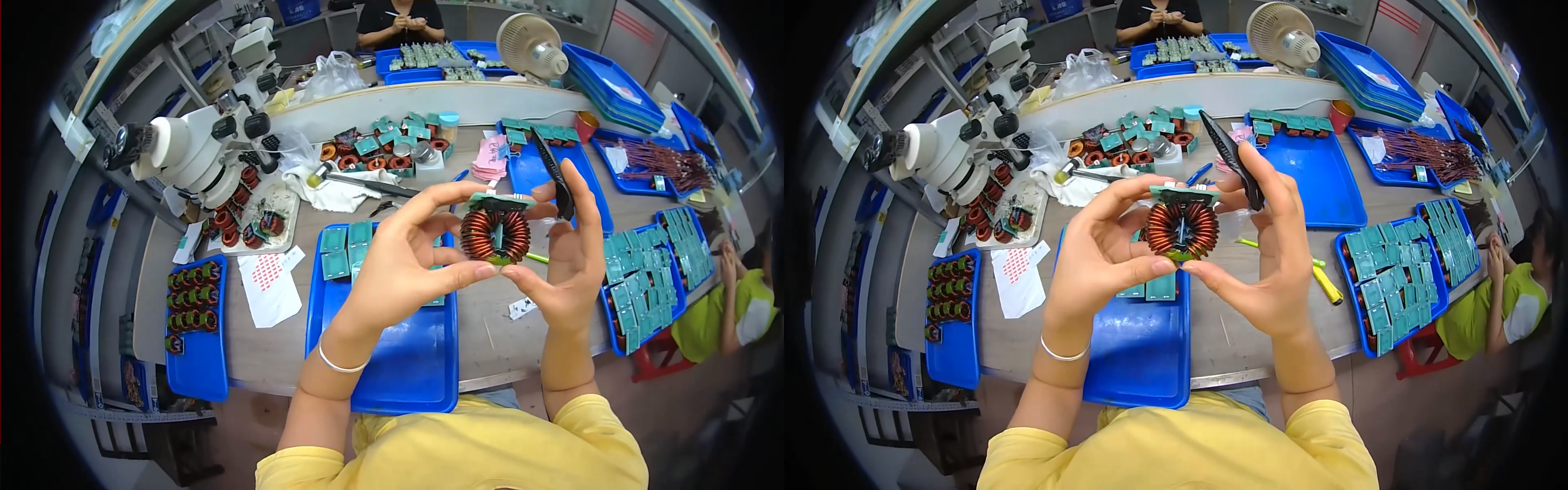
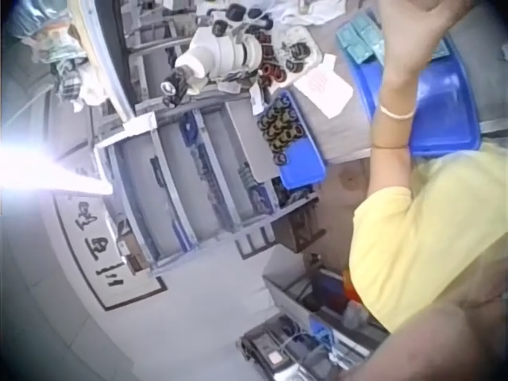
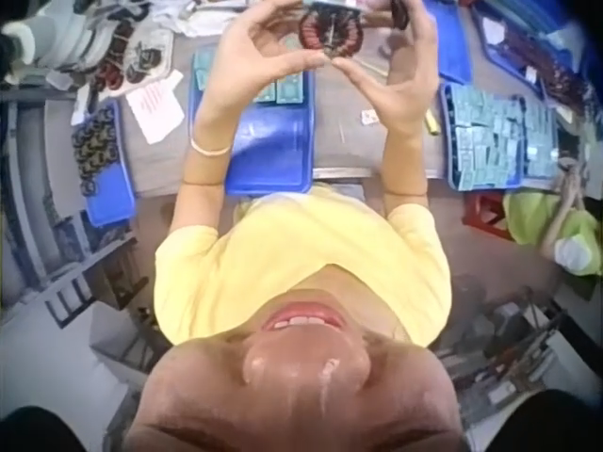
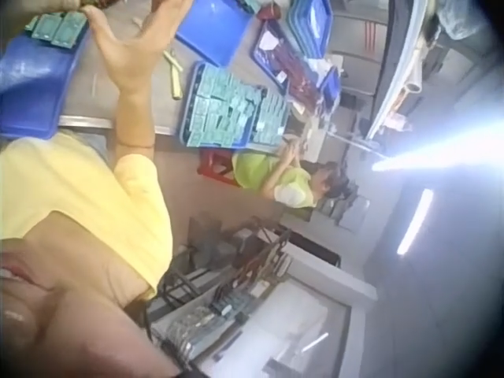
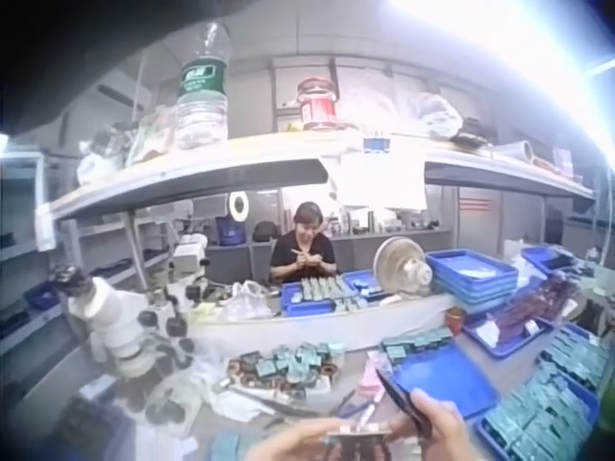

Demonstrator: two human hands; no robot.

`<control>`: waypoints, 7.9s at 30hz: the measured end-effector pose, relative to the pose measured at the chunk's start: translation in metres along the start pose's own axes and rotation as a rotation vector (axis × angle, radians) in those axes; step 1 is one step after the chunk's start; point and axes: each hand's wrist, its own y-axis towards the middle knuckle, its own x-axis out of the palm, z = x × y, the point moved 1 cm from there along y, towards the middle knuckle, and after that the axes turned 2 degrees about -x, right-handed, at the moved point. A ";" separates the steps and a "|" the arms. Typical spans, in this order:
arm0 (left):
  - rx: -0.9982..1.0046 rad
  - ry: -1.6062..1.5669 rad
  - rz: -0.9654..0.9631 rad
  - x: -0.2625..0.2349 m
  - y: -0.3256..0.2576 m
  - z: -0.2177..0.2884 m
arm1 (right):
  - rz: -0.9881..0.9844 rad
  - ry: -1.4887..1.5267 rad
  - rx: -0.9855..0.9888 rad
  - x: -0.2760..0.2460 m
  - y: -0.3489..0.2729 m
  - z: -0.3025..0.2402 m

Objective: Assembling a toroidal inductor onto a printed circuit board and cleaning the component.

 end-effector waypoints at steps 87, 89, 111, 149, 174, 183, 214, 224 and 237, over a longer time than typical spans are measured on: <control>0.023 -0.028 -0.080 -0.006 -0.011 -0.017 | -0.072 -0.037 0.004 -0.012 -0.001 -0.008; 0.025 -0.021 -0.079 -0.006 -0.011 -0.017 | -0.084 -0.053 0.004 -0.012 -0.001 -0.009; 0.122 0.599 0.017 -0.007 -0.013 -0.014 | -0.145 -0.151 -0.010 -0.001 -0.005 -0.004; 0.189 0.436 0.050 -0.011 -0.014 -0.009 | -0.101 -0.072 0.133 0.001 -0.002 -0.002; 0.145 0.295 0.007 -0.008 -0.016 -0.009 | -0.112 -0.163 0.058 -0.005 -0.003 -0.007; 0.118 0.230 -0.023 -0.009 -0.014 -0.012 | -0.098 -0.163 0.018 -0.007 -0.006 -0.006; -0.004 0.101 -0.006 -0.005 -0.014 -0.017 | 0.040 -0.069 0.085 -0.005 -0.009 0.000; 0.200 0.508 0.032 -0.006 -0.014 -0.006 | 0.202 -0.120 0.054 -0.014 -0.008 -0.003; 0.218 0.652 0.101 -0.003 -0.014 -0.004 | 0.128 -0.208 -0.063 -0.017 -0.003 -0.016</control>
